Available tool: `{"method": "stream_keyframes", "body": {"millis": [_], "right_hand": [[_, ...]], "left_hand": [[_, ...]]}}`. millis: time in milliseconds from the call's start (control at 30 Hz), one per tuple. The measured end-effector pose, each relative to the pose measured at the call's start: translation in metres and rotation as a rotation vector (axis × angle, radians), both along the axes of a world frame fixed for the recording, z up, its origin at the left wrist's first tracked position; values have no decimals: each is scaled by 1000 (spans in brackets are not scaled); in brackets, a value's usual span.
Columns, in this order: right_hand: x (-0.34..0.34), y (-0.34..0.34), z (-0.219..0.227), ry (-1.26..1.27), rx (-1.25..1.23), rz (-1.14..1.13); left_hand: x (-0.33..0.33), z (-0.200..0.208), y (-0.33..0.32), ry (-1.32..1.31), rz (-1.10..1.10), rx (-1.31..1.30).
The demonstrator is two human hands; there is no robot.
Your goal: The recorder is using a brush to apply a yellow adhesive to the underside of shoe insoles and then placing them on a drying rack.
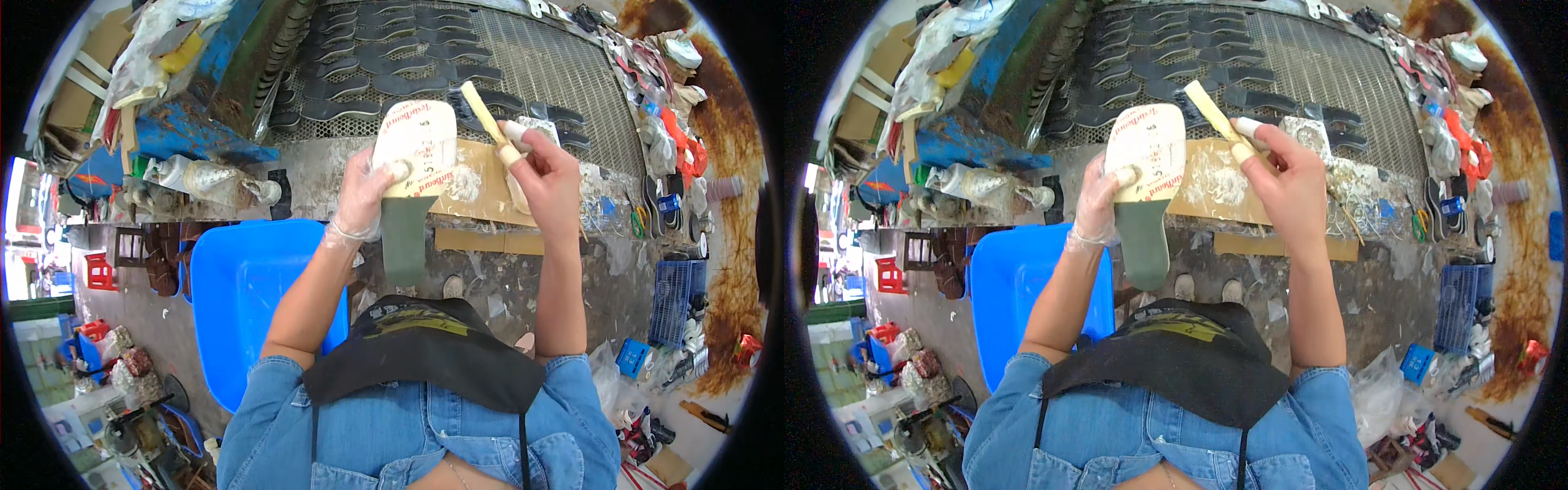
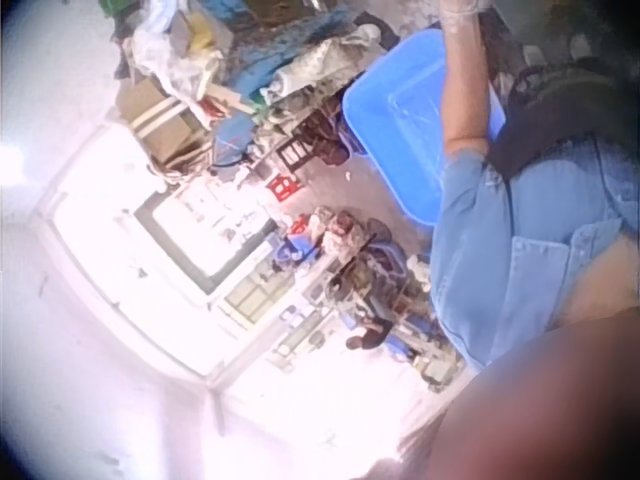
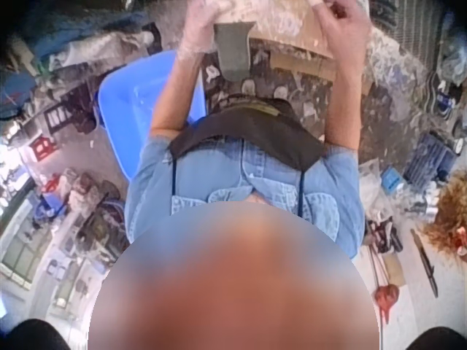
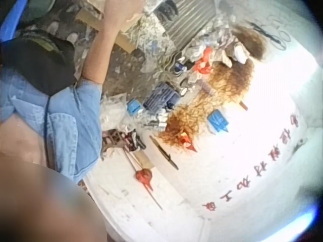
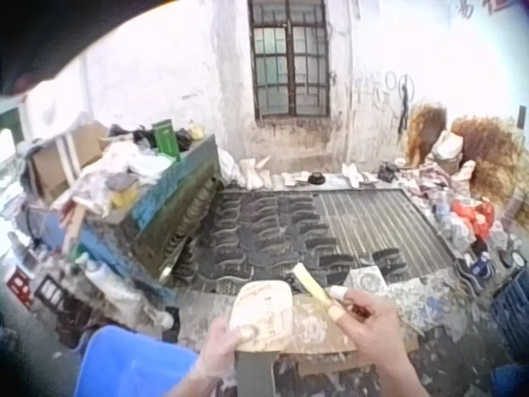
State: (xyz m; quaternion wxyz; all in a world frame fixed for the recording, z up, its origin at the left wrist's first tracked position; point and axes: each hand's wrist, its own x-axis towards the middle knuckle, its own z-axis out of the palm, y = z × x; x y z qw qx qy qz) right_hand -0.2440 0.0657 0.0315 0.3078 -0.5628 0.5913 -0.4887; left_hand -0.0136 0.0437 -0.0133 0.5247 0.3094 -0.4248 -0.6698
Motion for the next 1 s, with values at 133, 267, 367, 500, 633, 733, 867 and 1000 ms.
{"method": "stream_keyframes", "body": {"millis": [133, 267, 367, 500, 633, 733, 867, 1000], "right_hand": [[-12, 13, -16, -14, 56, 112], [-19, 39, -28, 107, 30, 276], [-19, 40, -26, -115, 61, 166], [-8, 25, -29, 44, -32, 74], [-12, 43, -21, 177, 14, 289], [-7, 37, -25, 101, 11, 90], [-10, 39, -20, 338, -66, 279], [-13, 40, -14, 183, 46, 310]], "left_hand": [[-4, 12, -4, 104, -11, 113], [-5, 6, -13, 161, 15, 192], [-9, 7, -16, 167, -11, 201], [-16, 16, -18, 185, 8, 268], [-9, 3, -29, 35, -6, 150], [-11, -2, -35, 51, 37, 206], [-8, 3, -38, 10, 39, 191], [-3, 1, -42, -8, 19, 177]]}}
